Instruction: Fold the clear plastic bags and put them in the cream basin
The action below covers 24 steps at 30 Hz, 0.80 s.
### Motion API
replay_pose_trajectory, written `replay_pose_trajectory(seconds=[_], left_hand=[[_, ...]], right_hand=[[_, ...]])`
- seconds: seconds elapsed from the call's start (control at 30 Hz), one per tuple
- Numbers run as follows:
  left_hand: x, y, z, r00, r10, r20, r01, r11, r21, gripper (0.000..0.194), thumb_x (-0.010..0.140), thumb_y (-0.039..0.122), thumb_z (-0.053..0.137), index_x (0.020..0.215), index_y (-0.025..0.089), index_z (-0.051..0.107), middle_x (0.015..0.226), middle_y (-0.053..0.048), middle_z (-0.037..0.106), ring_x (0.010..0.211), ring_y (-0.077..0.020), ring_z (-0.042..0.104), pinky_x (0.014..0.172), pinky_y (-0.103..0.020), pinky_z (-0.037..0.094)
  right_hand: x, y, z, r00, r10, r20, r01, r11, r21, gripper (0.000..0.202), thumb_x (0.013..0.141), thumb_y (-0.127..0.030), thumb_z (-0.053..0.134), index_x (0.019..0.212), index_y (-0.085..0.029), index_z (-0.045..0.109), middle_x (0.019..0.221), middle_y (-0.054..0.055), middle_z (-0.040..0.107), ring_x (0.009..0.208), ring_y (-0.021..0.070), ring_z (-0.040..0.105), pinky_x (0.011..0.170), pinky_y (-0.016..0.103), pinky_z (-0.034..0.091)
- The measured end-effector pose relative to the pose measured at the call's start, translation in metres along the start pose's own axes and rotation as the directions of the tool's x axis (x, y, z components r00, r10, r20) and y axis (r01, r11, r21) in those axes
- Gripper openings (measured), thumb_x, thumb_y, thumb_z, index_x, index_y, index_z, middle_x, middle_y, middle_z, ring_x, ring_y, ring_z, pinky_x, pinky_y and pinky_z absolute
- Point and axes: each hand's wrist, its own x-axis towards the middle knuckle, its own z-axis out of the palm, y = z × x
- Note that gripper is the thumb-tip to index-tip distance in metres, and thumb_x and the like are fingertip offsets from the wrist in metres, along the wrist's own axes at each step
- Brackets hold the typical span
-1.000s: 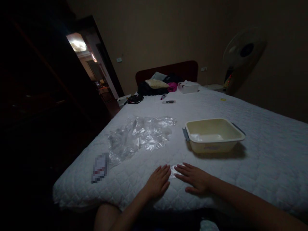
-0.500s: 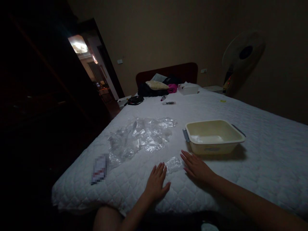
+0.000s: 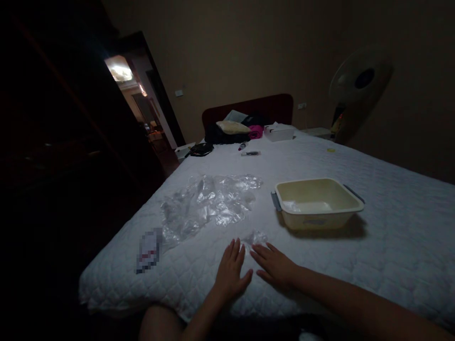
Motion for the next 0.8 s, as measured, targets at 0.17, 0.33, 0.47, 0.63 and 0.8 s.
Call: replay_pose_trajectory(seconds=[0.17,0.33,0.47,0.63,0.8], left_hand=[[-0.008,-0.006,-0.002,0.995,-0.01,-0.103,0.0,0.996,-0.094,0.054,0.075,0.027,0.05,0.126,0.015,0.036,0.128,-0.014,0.044,0.122,-0.0269,0.035,0.097,-0.05,0.034],[-0.01,-0.006,-0.011,0.986,0.08,-0.144,-0.1,0.985,-0.144,0.034,0.074,0.027,0.052,0.106,0.018,0.052,0.118,-0.012,0.051,0.115,-0.0271,0.042,0.093,-0.048,0.037],[-0.007,-0.002,-0.019,0.98,0.177,-0.088,-0.187,0.973,-0.134,0.039,0.074,0.031,0.051,0.111,0.018,0.049,0.123,-0.014,0.046,0.117,-0.0289,0.039,0.091,-0.048,0.038],[-0.003,0.005,-0.026,0.973,0.231,0.011,-0.228,0.966,-0.126,0.045,0.074,0.035,0.048,0.115,0.015,0.046,0.123,-0.014,0.046,0.12,-0.0304,0.035,0.094,-0.049,0.035],[-0.003,0.006,-0.025,0.966,0.25,0.066,-0.239,0.961,-0.139,0.049,0.075,0.035,0.047,0.12,0.015,0.044,0.12,-0.014,0.049,0.119,-0.0304,0.036,0.095,-0.049,0.034]], right_hand=[[-0.01,0.011,-0.016,0.996,-0.049,-0.073,0.048,0.999,-0.011,0.046,0.087,-0.037,0.038,0.128,-0.018,0.041,0.134,0.013,0.039,0.125,0.0247,0.031,0.104,0.052,0.011],[-0.006,0.015,-0.03,0.982,0.049,-0.181,-0.058,0.997,-0.045,0.031,0.086,-0.027,0.037,0.11,-0.02,0.056,0.122,0.01,0.053,0.118,0.0246,0.04,0.102,0.052,0.019],[0.003,0.015,-0.033,0.942,0.122,-0.313,-0.144,0.988,-0.049,0.027,0.084,-0.023,0.038,0.096,-0.016,0.062,0.113,0.013,0.054,0.106,0.0239,0.048,0.092,0.044,0.035],[0.008,0.014,-0.033,0.944,0.065,-0.325,-0.112,0.985,-0.128,0.027,0.079,-0.013,0.04,0.099,-0.015,0.058,0.105,0.013,0.055,0.097,0.0228,0.049,0.083,0.039,0.04],[0.005,0.009,-0.022,0.977,-0.012,-0.214,-0.028,0.982,-0.186,0.019,0.079,-0.012,0.045,0.092,-0.017,0.059,0.095,0.009,0.058,0.09,0.0212,0.05,0.081,0.037,0.039]])
